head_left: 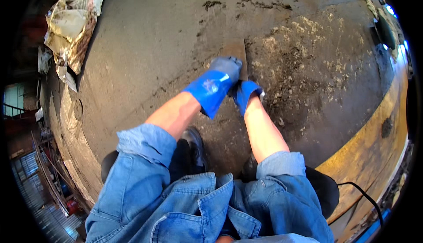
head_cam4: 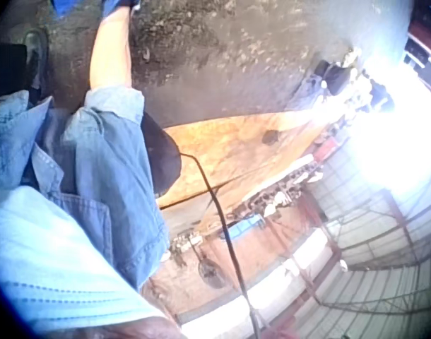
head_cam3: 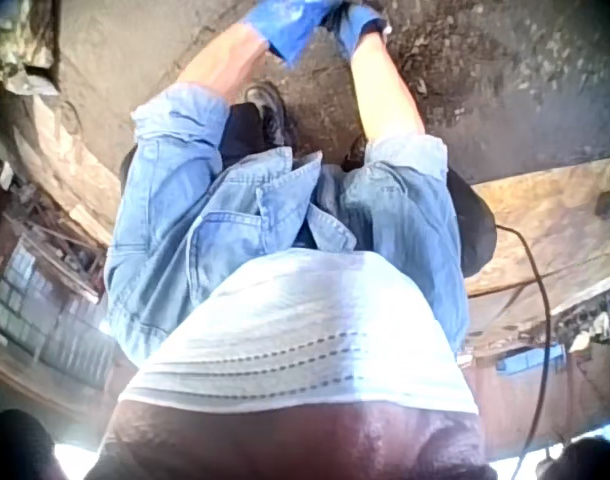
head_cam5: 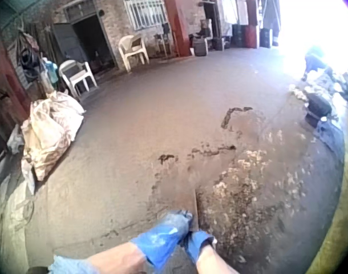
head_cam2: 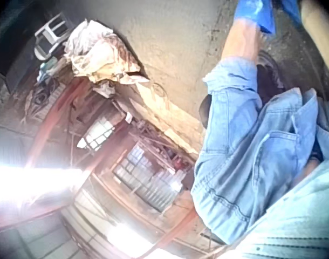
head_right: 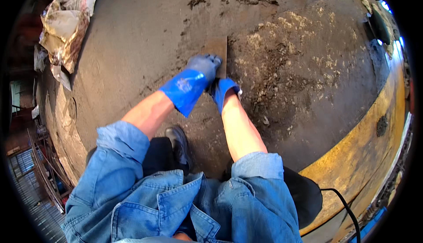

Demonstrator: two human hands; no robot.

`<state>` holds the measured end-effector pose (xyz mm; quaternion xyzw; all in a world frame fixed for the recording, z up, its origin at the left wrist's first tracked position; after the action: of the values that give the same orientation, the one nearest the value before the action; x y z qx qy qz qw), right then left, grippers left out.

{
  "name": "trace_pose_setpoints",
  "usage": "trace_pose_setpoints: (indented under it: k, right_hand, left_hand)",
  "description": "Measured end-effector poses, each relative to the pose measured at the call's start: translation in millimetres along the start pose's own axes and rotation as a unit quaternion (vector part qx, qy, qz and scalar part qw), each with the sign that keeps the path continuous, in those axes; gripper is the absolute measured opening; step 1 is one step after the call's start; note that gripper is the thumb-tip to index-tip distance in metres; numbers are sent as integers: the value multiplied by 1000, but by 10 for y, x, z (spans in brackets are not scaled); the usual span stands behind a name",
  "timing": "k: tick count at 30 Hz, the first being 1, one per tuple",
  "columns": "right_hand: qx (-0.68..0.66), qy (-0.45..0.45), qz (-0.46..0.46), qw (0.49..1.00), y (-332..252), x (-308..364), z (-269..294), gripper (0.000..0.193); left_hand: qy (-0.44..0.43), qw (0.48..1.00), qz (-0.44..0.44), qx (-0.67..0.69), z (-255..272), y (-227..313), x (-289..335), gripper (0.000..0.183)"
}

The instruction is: The person uses a flat metal tool to scrape dark debris from a concrete floor, moving the tool across the surface and gathering the material into a pile.

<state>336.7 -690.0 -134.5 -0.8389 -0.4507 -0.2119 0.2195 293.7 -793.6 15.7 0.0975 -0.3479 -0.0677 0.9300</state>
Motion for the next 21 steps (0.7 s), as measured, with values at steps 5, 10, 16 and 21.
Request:
trace_pose_setpoints:
  k: [5,10,16,21]
  right_hand:
    - [99,140,30,985,30,321,-821,58]
    - [50,141,-4,989,-230,249,-732,53]
    - [22,73,32,997,-256,64,-639,59]
    - [-75,1,14,997,-524,-158,-506,52]
  left_hand:
    - [269,962,-37,15,-759,-389,-1,46]
    - [118,990,44,57,-9,-256,-305,41]
    - [149,988,-26,19,-104,-250,-269,39]
    - [49,965,104,235,511,-238,-489,32]
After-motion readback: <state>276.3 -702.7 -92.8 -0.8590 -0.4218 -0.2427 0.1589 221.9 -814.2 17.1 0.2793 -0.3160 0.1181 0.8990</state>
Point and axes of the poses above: each hand's wrist, its own x-axis away from the middle knuckle, its own z-axis out of the back of the hand, y = z × x, the point moved 1 cm from there along -x, towards the middle knuckle, and after that the axes turned 11 degrees about x, right-handed, at the moved point
